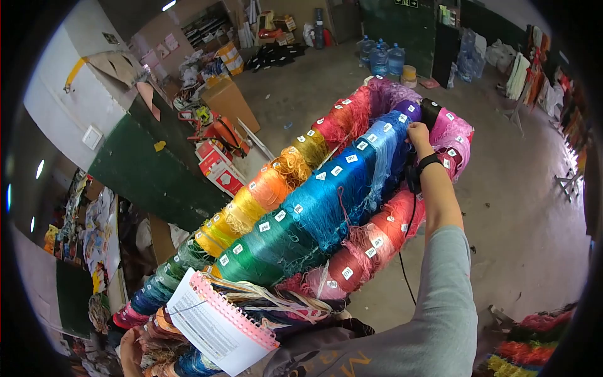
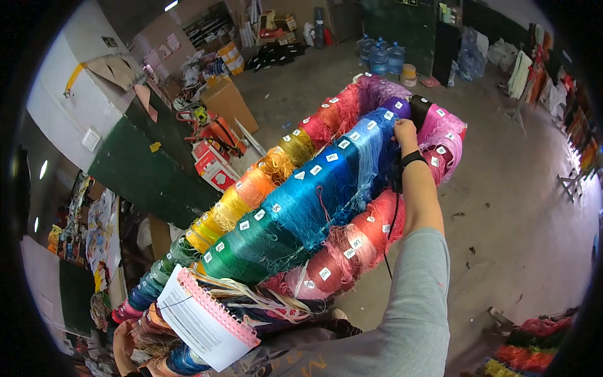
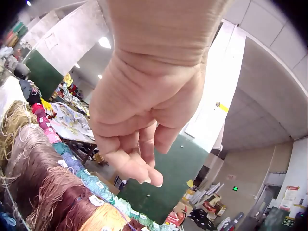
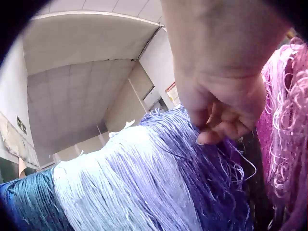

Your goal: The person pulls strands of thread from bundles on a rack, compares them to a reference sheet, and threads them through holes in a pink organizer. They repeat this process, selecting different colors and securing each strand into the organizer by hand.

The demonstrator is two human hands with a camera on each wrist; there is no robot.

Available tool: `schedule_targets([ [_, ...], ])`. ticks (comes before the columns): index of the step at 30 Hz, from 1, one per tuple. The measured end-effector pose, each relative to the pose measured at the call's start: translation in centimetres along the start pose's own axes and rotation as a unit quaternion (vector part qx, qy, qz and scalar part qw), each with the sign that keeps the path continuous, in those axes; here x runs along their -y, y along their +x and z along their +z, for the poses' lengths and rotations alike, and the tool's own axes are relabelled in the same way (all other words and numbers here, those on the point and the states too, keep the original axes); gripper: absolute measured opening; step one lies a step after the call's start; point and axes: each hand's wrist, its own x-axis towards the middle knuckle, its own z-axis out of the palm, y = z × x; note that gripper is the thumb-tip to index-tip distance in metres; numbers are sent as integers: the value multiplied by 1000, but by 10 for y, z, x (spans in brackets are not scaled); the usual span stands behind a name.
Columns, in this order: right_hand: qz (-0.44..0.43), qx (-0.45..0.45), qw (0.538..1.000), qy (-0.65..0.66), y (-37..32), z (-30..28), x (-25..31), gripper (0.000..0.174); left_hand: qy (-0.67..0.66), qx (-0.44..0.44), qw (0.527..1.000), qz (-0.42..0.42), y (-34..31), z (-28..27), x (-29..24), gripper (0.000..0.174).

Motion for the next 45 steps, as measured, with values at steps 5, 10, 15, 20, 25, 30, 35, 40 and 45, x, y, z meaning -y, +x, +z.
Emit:
schedule_targets([
  [5,-19,-2,998,-51,9,-5,-13,14,2,7,1000,4,0,-1,-1,34],
  [10,-9,17,999,38,-6,-33,-14,13,-22,-22,1000,1,2,1,2,28],
  [15,22,56,975,213,-23,-58,-5,8,-17,-14,1000,2,10,10,2,29],
  [20,86,40,903,420,-37,-81,14,13,-18,-9,1000,12,12,19,-4,31],
  [25,137,135,864,465,-52,-110,23,15,-36,8,999,19,15,19,0,32],
  [30,77,209,910,350,-86,-147,68,18,-42,8,999,14,19,25,7,34],
  [35,40,185,943,272,-91,-170,72,10,-73,40,996,21,30,32,14,34],
  [40,40,160,951,260,-110,-183,71,9,-62,97,992,43,37,53,0,32],
  [45,33,162,953,253,-128,-180,66,10,60,180,973,131,36,129,-83,29],
])
